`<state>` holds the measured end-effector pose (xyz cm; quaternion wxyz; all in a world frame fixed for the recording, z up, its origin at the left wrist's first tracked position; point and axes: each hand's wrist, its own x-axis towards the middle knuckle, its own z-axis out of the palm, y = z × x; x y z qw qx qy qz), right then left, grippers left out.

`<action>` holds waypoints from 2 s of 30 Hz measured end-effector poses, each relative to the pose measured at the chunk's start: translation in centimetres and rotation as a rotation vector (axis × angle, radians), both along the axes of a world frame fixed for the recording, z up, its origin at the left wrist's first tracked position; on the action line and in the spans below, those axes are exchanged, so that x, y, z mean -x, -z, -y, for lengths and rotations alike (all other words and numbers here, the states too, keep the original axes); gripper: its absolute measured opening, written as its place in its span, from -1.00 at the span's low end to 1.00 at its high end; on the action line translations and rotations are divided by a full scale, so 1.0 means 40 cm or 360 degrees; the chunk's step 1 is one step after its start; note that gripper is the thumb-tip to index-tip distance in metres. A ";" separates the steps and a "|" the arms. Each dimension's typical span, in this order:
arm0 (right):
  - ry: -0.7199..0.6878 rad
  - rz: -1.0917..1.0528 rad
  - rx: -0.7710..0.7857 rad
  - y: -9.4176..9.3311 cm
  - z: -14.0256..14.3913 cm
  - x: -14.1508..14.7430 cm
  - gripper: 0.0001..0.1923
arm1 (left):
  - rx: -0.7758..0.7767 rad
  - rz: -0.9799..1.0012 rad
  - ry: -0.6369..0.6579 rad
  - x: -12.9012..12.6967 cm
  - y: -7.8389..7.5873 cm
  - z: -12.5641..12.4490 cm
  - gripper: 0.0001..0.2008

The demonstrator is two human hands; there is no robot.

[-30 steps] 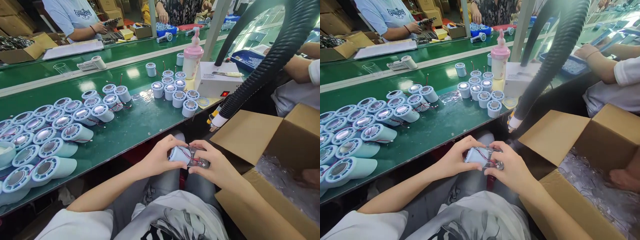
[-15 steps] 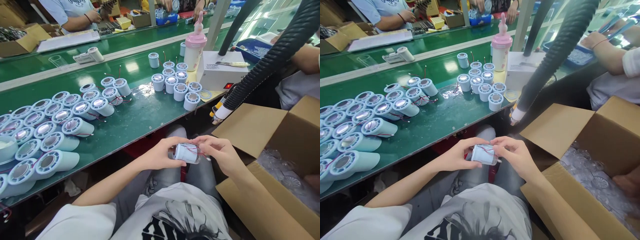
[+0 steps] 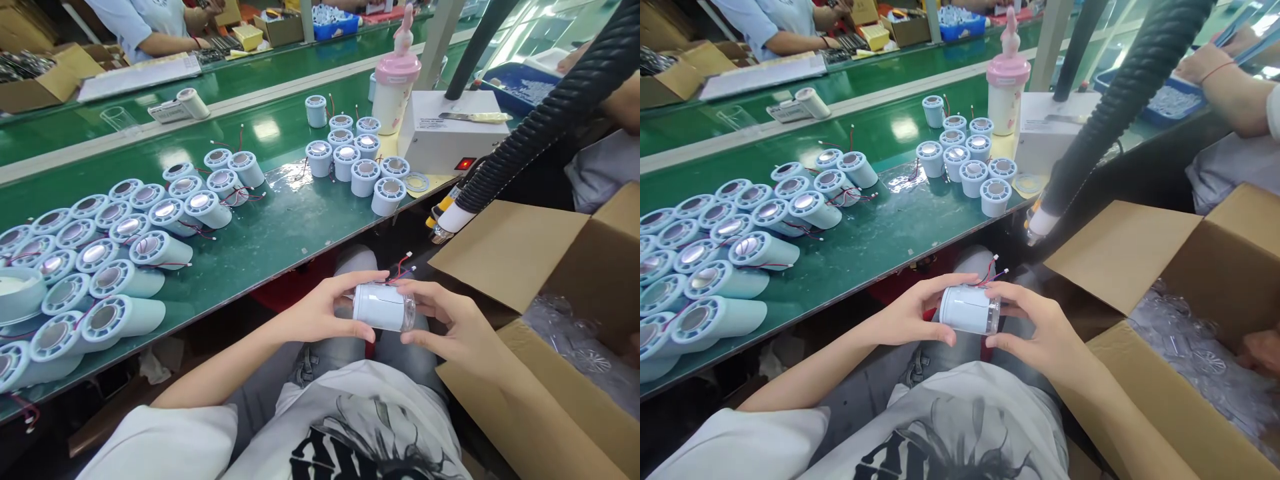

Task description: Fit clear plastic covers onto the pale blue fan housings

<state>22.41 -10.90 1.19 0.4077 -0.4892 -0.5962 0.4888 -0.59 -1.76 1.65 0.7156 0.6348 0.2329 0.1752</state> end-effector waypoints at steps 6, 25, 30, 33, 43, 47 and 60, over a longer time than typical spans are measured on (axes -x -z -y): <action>-0.0090 -0.0264 0.0247 -0.010 -0.001 0.000 -0.54 | -0.0279 0.0033 0.0016 0.007 -0.002 0.003 -0.21; -0.0003 -0.0699 0.0867 0.005 -0.009 0.017 -0.49 | -0.0662 0.0083 0.0071 0.012 -0.005 -0.001 -0.23; 0.0057 -0.0763 0.1000 0.004 -0.004 0.033 -0.50 | -0.0752 0.0131 0.0072 0.012 -0.004 -0.002 -0.24; -0.0003 -0.0815 0.1052 0.003 -0.005 0.039 -0.48 | -0.0761 0.0147 0.0081 0.012 -0.001 -0.003 -0.22; -0.0110 -0.0783 0.1384 0.025 -0.007 0.043 -0.26 | -0.0699 0.0099 0.0075 0.009 0.000 0.007 -0.33; 0.0032 -0.0406 0.0980 0.039 0.004 0.044 -0.15 | -0.0493 -0.0042 -0.0001 0.006 -0.010 0.024 -0.35; -0.0066 -0.0353 0.0019 0.049 0.025 0.021 -0.47 | -0.0194 -0.0099 0.0104 0.007 -0.028 0.019 -0.21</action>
